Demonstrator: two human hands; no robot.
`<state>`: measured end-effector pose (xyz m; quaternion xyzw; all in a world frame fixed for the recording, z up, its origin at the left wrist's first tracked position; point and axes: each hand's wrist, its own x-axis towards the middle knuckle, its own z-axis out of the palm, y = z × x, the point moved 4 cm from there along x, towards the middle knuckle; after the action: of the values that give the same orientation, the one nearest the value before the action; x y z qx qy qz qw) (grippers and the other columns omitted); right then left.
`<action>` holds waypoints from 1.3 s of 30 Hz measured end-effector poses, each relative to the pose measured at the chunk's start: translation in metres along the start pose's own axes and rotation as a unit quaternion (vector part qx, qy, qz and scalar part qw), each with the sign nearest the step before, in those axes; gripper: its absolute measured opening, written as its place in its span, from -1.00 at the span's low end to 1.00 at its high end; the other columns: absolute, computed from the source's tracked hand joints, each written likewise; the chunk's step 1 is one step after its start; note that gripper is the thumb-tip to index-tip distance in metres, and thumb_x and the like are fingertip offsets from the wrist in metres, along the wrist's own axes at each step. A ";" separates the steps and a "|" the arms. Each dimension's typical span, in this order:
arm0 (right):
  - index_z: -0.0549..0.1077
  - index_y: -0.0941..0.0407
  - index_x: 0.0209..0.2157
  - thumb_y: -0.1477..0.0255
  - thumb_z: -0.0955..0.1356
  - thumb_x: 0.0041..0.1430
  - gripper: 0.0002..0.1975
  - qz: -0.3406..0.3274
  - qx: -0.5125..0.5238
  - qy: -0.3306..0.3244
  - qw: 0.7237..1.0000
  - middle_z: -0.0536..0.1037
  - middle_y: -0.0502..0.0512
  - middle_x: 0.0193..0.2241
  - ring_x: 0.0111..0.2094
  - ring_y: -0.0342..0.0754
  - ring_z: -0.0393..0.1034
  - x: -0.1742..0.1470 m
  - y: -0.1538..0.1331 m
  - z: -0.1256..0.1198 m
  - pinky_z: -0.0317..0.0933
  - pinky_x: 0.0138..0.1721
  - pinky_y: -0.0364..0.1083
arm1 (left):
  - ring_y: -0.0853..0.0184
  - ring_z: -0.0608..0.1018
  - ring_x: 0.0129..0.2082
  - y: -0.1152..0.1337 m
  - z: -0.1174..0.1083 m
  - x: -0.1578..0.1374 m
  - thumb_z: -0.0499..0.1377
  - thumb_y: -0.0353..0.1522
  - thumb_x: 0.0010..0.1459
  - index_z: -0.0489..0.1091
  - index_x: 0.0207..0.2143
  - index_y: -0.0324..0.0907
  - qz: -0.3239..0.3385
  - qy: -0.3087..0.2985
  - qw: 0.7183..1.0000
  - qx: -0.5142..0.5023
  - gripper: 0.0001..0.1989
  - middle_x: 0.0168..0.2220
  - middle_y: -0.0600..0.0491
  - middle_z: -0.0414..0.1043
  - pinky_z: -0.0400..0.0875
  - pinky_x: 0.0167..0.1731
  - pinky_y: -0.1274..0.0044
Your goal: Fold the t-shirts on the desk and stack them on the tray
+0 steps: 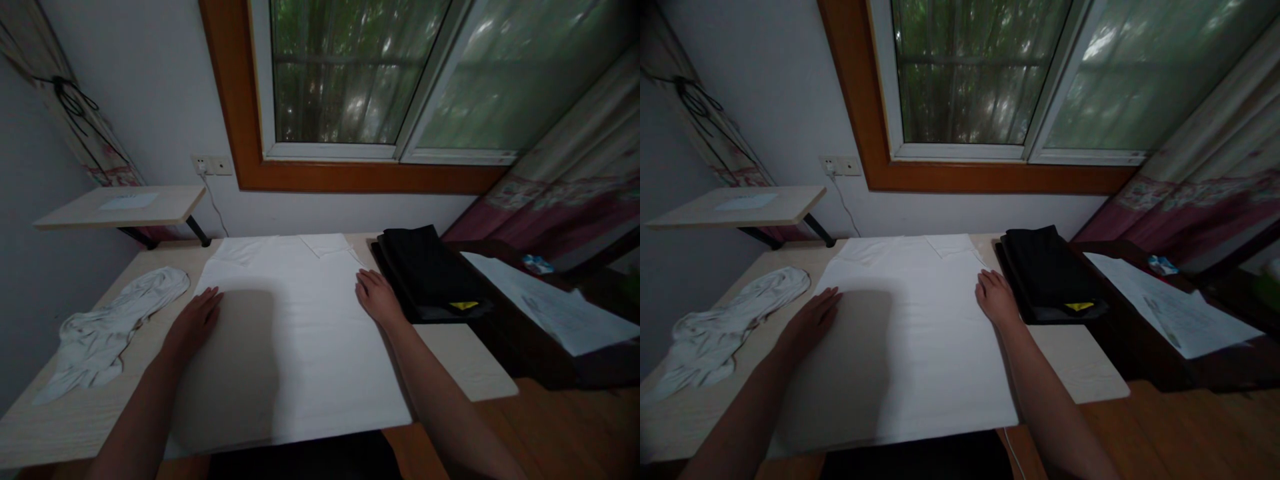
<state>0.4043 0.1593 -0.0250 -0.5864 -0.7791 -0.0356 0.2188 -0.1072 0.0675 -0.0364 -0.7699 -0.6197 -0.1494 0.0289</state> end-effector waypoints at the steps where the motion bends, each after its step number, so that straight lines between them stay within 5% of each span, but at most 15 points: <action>1: 0.47 0.11 0.17 0.33 0.18 0.35 -0.54 0.003 -0.003 0.000 1.000 0.44 0.16 0.21 0.27 0.19 0.21 0.000 0.000 -0.001 0.09 0.31 0.19 | 0.17 0.26 0.36 0.000 -0.001 -0.001 -0.10 -0.20 0.37 0.33 0.26 -0.12 -0.001 0.000 1.000 0.000 -0.49 0.35 -0.03 0.22 0.15 0.36 0.21; 16: 0.53 0.04 0.06 0.35 0.20 0.36 -0.62 0.076 -0.041 0.021 0.996 0.48 0.18 0.12 0.03 0.21 0.30 -0.003 -0.002 -0.011 0.23 0.08 0.13 | 0.11 0.36 0.29 -0.003 -0.004 0.000 -0.07 -0.25 0.33 0.40 0.16 -0.17 -0.024 0.035 0.999 0.007 -0.53 0.25 -0.10 0.37 0.23 0.31 0.21; 26: 0.55 0.07 0.00 0.44 0.24 0.37 -0.70 0.090 -0.097 0.036 0.991 0.47 0.22 -0.03 -0.09 0.12 0.26 -0.003 -0.005 -0.015 0.18 -0.11 0.00 | 0.07 0.49 -0.02 -0.011 -0.021 -0.002 -0.01 -0.41 0.23 0.48 0.01 -0.23 -0.085 0.105 0.990 0.048 -0.62 -0.02 -0.16 0.51 0.32 0.10 0.21; 34: 0.54 0.10 -0.02 0.44 0.26 0.35 -0.72 0.087 -0.115 0.056 0.988 0.43 0.25 -0.10 -0.14 0.12 0.24 -0.003 -0.007 -0.016 0.15 -0.15 0.01 | 0.07 0.47 -0.12 -0.007 -0.024 -0.004 0.00 -0.39 0.27 0.50 -0.01 -0.17 -0.095 0.103 0.985 0.101 -0.65 -0.06 -0.12 0.51 0.36 -0.03 0.23; 39: 0.54 0.10 -0.01 0.44 0.27 0.34 -0.72 0.026 -0.102 0.044 0.993 0.46 0.23 -0.11 -0.12 0.12 0.23 0.000 -0.018 -0.019 0.14 -0.10 0.01 | 0.06 0.46 -0.09 0.002 -0.024 0.000 0.02 -0.37 0.28 0.50 -0.03 -0.13 -0.073 0.088 0.988 0.106 -0.68 -0.07 -0.10 0.50 0.37 -0.07 0.25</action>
<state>0.3928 0.1475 -0.0045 -0.6236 -0.7456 -0.1347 0.1925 -0.1096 0.0618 -0.0131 -0.6992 -0.6814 -0.1517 0.1544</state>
